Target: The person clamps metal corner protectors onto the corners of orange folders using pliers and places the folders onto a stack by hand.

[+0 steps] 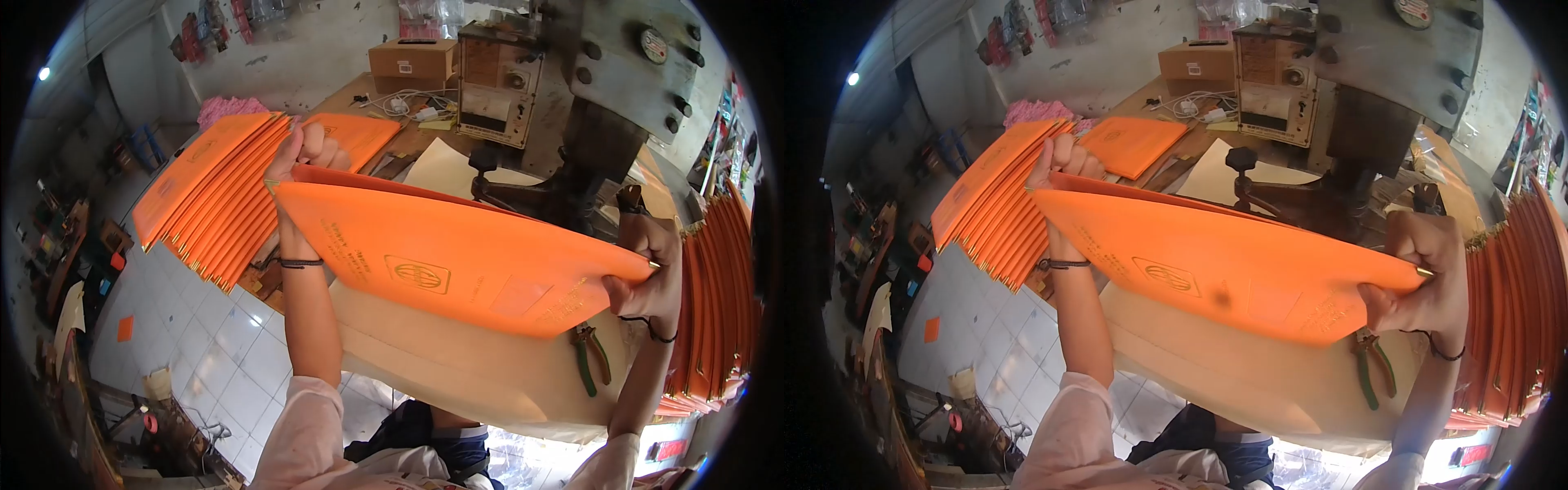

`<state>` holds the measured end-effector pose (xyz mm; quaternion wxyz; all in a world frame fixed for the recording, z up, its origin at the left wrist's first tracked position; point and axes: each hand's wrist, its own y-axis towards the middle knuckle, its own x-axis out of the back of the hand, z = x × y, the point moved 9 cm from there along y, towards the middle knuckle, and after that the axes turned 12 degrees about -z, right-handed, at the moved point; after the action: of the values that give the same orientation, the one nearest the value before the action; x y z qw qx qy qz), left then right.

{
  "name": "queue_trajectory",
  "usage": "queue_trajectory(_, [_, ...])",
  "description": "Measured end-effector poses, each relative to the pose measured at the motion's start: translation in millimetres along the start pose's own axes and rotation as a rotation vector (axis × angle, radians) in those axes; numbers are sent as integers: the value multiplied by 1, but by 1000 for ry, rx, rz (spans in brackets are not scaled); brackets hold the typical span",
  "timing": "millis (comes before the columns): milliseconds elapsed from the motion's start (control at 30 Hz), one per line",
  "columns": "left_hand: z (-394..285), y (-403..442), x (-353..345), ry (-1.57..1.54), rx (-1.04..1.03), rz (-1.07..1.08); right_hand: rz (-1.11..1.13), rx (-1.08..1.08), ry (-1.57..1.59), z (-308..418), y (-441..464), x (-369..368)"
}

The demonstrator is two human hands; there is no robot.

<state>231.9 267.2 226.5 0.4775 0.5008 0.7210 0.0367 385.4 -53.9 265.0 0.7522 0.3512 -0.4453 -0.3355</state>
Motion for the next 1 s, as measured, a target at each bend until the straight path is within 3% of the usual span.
queue_trajectory(100, [2, 0, 0, -58, 21, 64, -2, 16, -50, 2, 1, 2])
queue_trajectory(200, [-2, -1, -2, 4, -66, -18, 62, -31, -30, 5, 2, 2])
queue_trajectory(300, [0, 2, 5, -97, -26, -16, 142, 23, -58, 5, 2, 2])
queue_trajectory(400, [-4, 5, 7, 94, -56, 39, 85, -166, -51, -4, 5, 16])
queue_trajectory(500, [1, 11, 14, 43, -20, 57, 148, -183, -36, 0, 2, 20])
queue_trajectory(567, [-4, 9, 11, 35, -112, 87, 195, -151, -100, 9, 3, 22])
queue_trajectory(700, [-9, -9, -17, 152, -224, 209, 258, -302, -142, 5, -2, 30])
queue_trajectory(800, [2, -12, 41, 484, 21, 105, 276, -255, -178, 5, -3, 34])
queue_trajectory(900, [6, -12, 98, 520, 141, -30, 268, -319, -269, -7, -8, 26])
queue_trajectory(1000, [6, -17, 78, 577, 127, -100, 336, -442, -164, -19, -9, 21])
